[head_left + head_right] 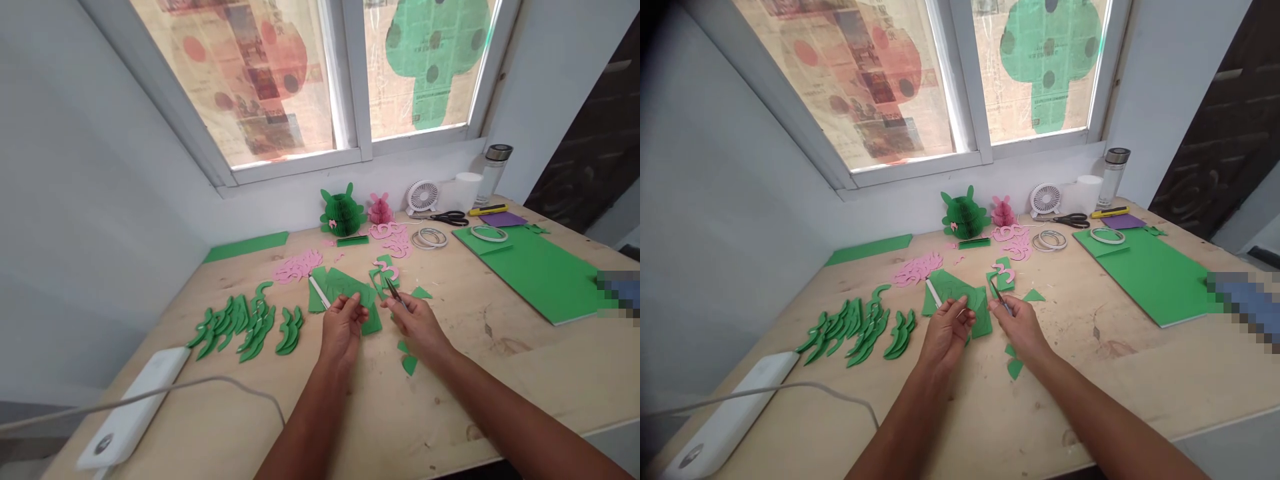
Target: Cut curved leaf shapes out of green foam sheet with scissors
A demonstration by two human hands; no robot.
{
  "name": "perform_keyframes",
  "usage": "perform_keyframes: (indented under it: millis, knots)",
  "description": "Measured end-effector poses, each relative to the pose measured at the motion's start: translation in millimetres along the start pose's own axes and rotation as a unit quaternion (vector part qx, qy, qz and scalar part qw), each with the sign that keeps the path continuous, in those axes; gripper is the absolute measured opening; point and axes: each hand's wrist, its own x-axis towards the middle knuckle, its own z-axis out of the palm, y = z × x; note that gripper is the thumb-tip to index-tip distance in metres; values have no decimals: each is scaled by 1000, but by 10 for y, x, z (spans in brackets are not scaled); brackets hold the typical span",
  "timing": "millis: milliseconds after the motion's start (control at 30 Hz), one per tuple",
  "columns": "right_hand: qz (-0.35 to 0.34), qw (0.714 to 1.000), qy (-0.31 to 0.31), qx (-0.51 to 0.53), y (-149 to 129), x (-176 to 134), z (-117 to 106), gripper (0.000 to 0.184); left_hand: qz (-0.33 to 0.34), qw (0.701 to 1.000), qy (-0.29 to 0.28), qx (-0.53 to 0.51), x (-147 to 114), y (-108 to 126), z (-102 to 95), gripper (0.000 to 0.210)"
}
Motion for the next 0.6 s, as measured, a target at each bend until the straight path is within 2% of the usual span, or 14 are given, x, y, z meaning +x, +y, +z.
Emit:
perform_keyframes:
  millis: [267, 600]
  knots:
    - [-4, 999, -13, 38, -68, -54, 20, 42, 7, 1000, -2, -10, -46, 11, 43, 30]
    - [29, 999, -37, 7, 2, -57, 48, 44, 14, 999, -9, -31, -85, 4, 69, 26]
